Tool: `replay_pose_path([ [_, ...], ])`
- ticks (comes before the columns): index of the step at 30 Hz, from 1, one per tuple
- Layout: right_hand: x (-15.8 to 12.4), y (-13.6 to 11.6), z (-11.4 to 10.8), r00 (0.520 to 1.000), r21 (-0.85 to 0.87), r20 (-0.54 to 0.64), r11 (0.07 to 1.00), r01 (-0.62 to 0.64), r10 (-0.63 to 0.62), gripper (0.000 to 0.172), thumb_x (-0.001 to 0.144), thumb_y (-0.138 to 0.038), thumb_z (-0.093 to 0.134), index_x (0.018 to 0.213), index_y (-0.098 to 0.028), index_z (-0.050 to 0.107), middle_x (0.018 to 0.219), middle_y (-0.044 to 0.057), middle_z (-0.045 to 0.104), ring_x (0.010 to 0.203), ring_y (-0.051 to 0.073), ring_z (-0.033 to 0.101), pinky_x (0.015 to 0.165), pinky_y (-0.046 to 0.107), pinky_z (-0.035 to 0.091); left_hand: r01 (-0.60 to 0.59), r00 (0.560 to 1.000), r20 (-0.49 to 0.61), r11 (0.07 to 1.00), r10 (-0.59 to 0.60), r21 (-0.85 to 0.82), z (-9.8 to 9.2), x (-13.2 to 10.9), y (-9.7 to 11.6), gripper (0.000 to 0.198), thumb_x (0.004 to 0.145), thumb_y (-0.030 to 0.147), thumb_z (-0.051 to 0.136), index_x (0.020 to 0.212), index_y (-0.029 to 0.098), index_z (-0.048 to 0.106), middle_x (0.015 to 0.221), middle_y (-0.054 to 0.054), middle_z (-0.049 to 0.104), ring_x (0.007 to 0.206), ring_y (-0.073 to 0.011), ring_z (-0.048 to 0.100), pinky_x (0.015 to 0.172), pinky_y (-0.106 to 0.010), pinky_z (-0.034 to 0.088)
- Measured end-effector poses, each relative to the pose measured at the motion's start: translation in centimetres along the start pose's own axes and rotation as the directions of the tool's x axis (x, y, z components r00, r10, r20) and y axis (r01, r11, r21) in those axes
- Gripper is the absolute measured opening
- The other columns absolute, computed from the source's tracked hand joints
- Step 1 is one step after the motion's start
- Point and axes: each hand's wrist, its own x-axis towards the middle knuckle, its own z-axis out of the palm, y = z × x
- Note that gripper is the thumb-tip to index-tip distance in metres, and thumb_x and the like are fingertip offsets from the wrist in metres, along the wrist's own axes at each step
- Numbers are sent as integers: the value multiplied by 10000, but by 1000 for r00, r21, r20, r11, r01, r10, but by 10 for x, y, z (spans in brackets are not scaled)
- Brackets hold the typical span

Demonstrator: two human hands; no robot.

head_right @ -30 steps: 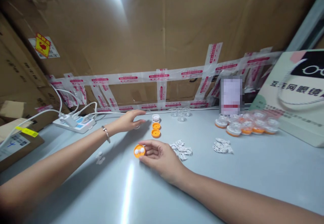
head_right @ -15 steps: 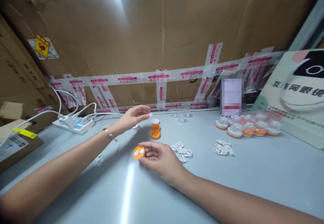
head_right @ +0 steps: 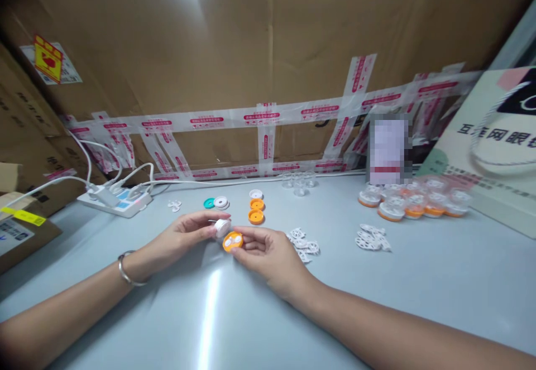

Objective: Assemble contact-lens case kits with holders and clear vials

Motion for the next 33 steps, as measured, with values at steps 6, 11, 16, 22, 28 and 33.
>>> replay_pose_path([
  [6, -1, -4, -2, 998, -25, 62, 1000, 1, 1, 461, 630, -375, 705, 1051, -198, 642, 953, 54, 711, 914, 212, 644, 875, 360, 462, -100, 992, 75, 995, 98, 27, 2, -5, 1, 221, 804, 202, 584, 1023, 205, 612, 1034, -44, 598, 963, -159, 538, 866, -304, 408],
  [11, -2, -5, -2, 997, 2, 73, 1000, -16, 16, 459, 643, -378, 699, 1062, -201, 638, 974, 53, 706, 944, 213, 630, 894, 360, 443, -167, 981, 99, 986, 165, 15, 3, -5, -1, 322, 803, 162, 584, 1114, 240, 559, 1163, -45, 549, 1079, -177, 498, 927, -322, 399],
  [16, -4, -6, 0, 997, 6, 68, 999, -44, 43, 463, 629, -376, 708, 1046, -186, 646, 970, 62, 708, 966, 231, 620, 901, 373, 436, -195, 978, 77, 980, 192, 37, 5, -5, 1, 280, 811, 144, 569, 1079, 225, 580, 1138, -51, 558, 1084, -184, 498, 933, -333, 411],
  [22, -5, -7, -2, 992, 0, 124, 1000, -8, 8, 403, 660, -358, 683, 1012, -163, 657, 941, 69, 711, 966, 235, 618, 903, 380, 427, -271, 956, 169, 946, 241, 180, 9, -7, 2, 283, 821, 134, 544, 1096, 192, 572, 1107, -83, 556, 1054, -202, 519, 908, -371, 446],
  [28, -6, -7, -2, 999, -21, 47, 1000, 3, -2, 466, 636, -304, 701, 1067, -154, 603, 824, 23, 703, 834, 179, 656, 827, 325, 481, -383, 923, 190, 844, 335, 376, 9, -11, 2, 291, 834, 140, 525, 1111, 221, 560, 1125, -78, 564, 1084, -198, 503, 900, -363, 453],
  [33, -5, -6, 1, 1000, -13, 20, 1000, 10, -10, 374, 622, -258, 710, 969, -161, 609, 776, 7, 684, 790, 155, 660, 795, 296, 500, -399, 917, 193, 800, 349, 449, 11, -12, 3, 293, 840, 148, 517, 1119, 229, 551, 1120, -77, 566, 1079, -190, 503, 877, -344, 464],
])
